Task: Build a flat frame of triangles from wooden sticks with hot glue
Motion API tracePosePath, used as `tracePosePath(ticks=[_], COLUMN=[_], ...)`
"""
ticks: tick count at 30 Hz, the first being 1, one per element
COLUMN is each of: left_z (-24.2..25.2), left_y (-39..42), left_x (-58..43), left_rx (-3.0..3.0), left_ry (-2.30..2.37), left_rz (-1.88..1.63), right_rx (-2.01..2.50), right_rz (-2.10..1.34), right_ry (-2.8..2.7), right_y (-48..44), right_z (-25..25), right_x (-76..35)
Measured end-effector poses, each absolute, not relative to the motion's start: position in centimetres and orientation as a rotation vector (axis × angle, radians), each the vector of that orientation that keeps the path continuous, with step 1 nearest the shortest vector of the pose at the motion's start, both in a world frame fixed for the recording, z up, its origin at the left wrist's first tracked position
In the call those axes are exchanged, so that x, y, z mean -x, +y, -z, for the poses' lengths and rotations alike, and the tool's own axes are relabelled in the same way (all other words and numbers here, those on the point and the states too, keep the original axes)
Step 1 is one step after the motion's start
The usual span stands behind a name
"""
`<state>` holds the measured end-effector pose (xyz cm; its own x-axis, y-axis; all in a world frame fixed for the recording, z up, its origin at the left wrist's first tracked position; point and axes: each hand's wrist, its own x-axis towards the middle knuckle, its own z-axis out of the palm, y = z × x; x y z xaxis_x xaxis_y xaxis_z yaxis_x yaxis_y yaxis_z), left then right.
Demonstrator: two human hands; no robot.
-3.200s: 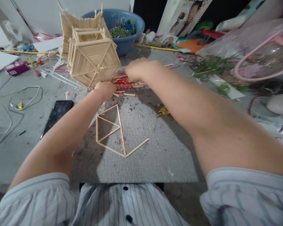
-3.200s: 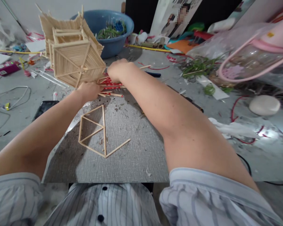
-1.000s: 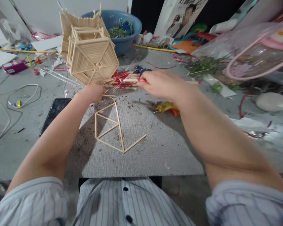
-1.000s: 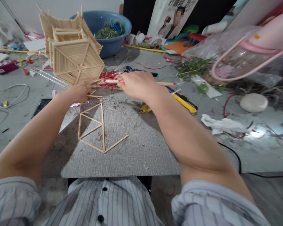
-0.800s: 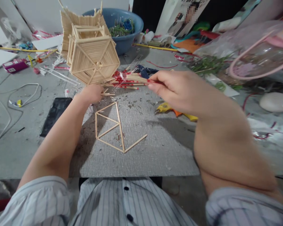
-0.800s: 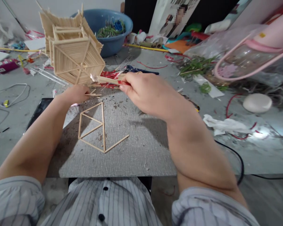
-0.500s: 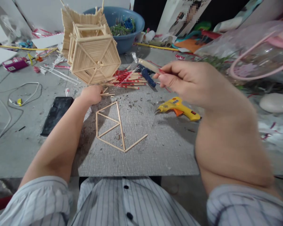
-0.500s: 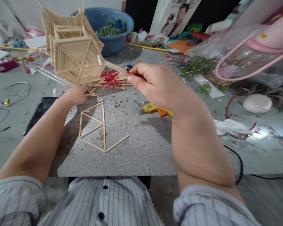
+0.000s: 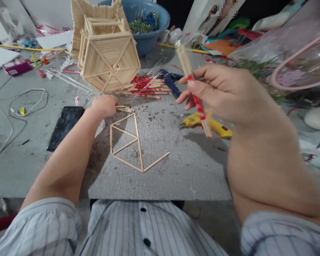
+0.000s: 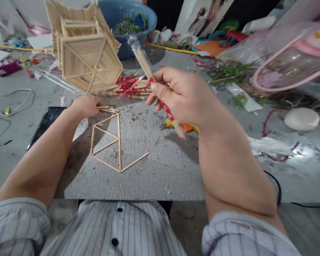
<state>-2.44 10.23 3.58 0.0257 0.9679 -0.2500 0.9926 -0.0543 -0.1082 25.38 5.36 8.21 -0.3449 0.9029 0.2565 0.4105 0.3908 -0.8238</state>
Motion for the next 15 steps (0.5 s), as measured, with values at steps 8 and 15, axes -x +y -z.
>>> tracePosePath(ticks=[8, 15], left_z=[-3.5, -5.7], left_y=[10.6, 9.0], left_x=[3.0, 1.7], left_rx=[-2.261, -2.327], left_ry=[2.044, 2.002], left_rz=[0.461, -0.108], right_rx=[0.858, 0.744], right_rz=[-1.265, -1.375], right_ry=[-1.477, -1.272], right_y=[5.2, 7.0], right_z=[-8.4, -5.7], right_x=[-24.2, -23.1])
